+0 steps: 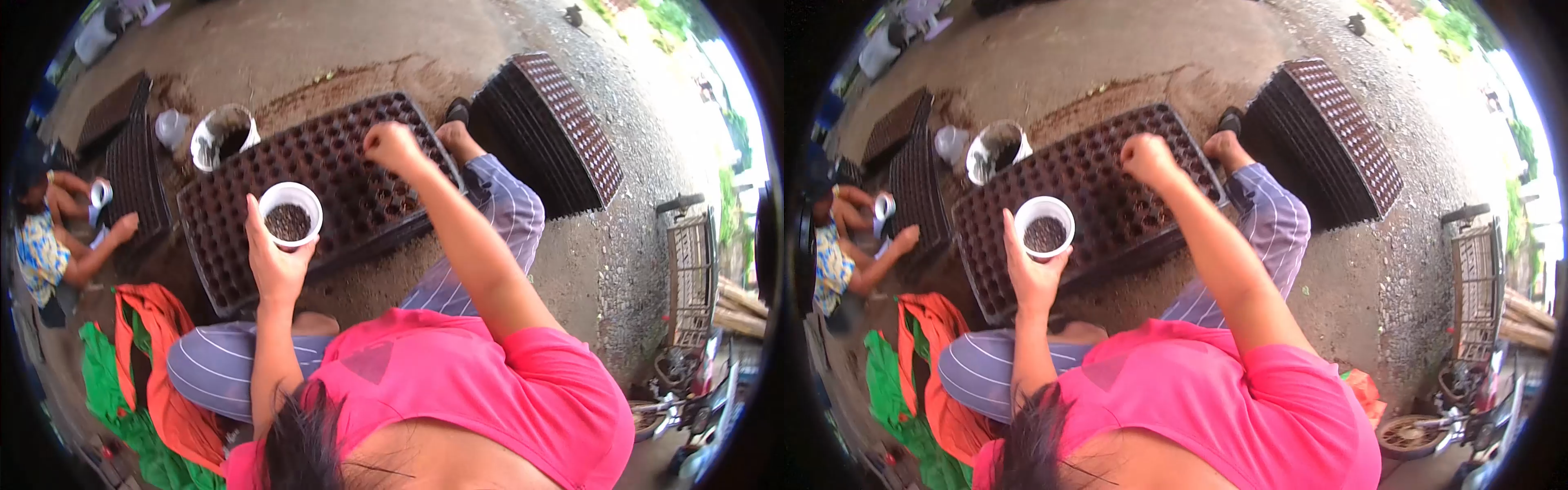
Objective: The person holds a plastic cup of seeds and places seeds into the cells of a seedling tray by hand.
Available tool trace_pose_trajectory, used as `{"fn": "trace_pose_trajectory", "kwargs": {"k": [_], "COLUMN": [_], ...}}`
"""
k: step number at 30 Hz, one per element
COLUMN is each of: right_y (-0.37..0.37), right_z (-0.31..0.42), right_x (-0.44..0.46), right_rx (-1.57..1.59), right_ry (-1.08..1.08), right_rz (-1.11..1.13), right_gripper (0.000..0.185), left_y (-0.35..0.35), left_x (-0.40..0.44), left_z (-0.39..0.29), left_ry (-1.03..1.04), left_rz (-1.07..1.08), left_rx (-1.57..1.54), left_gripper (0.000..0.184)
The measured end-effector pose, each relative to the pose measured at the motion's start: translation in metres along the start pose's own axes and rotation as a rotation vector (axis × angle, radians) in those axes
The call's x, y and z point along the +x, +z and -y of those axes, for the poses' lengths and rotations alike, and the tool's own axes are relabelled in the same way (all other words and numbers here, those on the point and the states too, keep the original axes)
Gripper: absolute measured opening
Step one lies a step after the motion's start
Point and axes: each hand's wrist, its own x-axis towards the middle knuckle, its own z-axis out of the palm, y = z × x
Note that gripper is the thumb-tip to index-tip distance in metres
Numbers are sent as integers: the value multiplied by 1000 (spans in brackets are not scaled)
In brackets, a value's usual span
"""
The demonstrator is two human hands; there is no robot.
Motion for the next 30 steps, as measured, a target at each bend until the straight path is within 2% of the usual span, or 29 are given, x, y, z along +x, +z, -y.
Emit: {"fn": "trace_pose_trajectory", "kwargs": {"k": [2,6,12,14,16,20,22,30], "right_y": [-14,-19,32,42,50,50,47,42], "right_z": [-11,-12,11,12,10,15,23,23], "right_x": [21,71,123,130,134,138,135,133], "right_rx": [56,148,128,178,-18,20,-117,-166], "right_ry": [122,269,126,173,66,137,74,17], "right_rz": [1,54,77,127,174,232,264,203], "right_gripper": [11,13,13,15,17,18,20,22], "left_y": [-1,-1,-3,-3,-3,-4,-3,1], "left_x": [-3,-3,-3,-3,-3,-4,-4,-6], "left_z": [9,17,28,32,35,37,39,40], "left_ry": [-83,-75,-192,-195,-199,-222,-228,-183], "left_rz": [24,15,38,32,28,36,36,37], "left_rx": [-54,7,-45,-51,-58,-91,-109,-58], "left_gripper": [118,117,117,117,116,116,117,117]}}
